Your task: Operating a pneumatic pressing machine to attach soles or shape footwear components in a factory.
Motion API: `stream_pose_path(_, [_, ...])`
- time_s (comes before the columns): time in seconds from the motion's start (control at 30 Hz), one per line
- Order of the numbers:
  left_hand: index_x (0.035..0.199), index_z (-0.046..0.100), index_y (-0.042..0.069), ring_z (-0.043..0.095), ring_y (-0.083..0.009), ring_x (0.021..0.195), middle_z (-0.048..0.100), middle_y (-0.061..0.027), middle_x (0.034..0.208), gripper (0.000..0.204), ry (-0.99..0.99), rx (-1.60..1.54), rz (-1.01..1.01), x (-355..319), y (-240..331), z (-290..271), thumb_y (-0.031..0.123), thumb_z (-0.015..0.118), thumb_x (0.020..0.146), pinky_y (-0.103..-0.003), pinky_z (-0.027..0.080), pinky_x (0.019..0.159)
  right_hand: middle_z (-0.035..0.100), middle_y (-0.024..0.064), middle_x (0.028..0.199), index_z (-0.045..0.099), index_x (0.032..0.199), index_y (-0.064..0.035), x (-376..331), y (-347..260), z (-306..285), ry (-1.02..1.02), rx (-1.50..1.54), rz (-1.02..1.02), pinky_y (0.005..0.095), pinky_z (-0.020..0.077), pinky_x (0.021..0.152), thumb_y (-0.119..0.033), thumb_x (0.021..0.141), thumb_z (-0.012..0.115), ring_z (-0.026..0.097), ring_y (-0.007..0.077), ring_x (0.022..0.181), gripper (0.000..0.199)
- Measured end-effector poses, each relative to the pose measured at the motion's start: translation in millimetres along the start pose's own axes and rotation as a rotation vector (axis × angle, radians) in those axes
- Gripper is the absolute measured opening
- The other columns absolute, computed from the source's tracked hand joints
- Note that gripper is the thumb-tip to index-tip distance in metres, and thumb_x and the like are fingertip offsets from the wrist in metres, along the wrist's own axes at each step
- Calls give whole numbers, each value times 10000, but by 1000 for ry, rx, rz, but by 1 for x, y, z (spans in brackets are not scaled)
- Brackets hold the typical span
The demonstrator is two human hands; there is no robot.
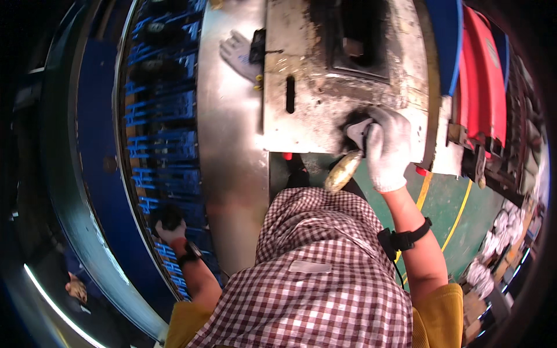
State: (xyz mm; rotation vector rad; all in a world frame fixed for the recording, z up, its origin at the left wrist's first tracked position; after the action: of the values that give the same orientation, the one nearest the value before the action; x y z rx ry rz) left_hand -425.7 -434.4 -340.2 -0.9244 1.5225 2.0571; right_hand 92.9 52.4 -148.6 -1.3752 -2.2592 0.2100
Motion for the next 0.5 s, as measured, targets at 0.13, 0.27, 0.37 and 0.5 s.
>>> stream_pose_path(0.13, [1350, 669, 79, 639, -330, 1259, 687, -113, 1350, 535, 23, 77, 21, -109, -57, 61, 312, 715, 870, -581, 486, 1104, 698, 169, 1203, 704, 1206, -25, 8, -9, -7, -19, 30, 27, 528, 466, 1091, -128, 992, 605, 613, 413, 1198, 257])
stream_pose_path(0.27, [1563, 496, 13, 521, -370, 1455, 562, -188, 1555, 822, -506, -12, -285, -210, -96, 149, 318, 661, 817, -551, 383, 1258, 710, 132, 1180, 709, 1183, -56, 19, -37, -21, 14, 197, -221, 511, 475, 1125, -139, 985, 650, 642, 387, 1191, 224])
stream_pose_path(0.37, [1631, 397, 32, 479, -395, 1490, 486, -200, 1619, 932, -1045, 133, -383, -272, -115, 223, 337, 698, 803, -536, 347, 1286, 665, 191, 1401, 656, 1393, -18, 27, -72, -17, -379, 801, -121, 456, 472, 1162, -252, 1062, 631, 620, 387, 1326, 407])
stream_pose_path(0.5, [1655, 388, 128, 490, -349, 1482, 480, -146, 1633, 903, -1293, 223, -468, -340, -137, 307, 348, 721, 845, -508, 336, 1296, 285, 255, 1739, 165, 1705, 42, 34, -101, -10, -714, 1330, 323, 399, 269, 1310, -271, 995, 725, 238, 308, 1639, 957])
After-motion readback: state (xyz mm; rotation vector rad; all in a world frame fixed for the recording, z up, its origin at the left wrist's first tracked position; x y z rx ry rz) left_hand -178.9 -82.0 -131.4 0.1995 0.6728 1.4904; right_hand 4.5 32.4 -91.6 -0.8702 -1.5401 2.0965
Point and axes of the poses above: each hand's wrist, its own x-axis towards the middle knuckle, its own z-axis out of the palm, y = z × x, the point moved 1 cm from there along x, towards the middle knuckle
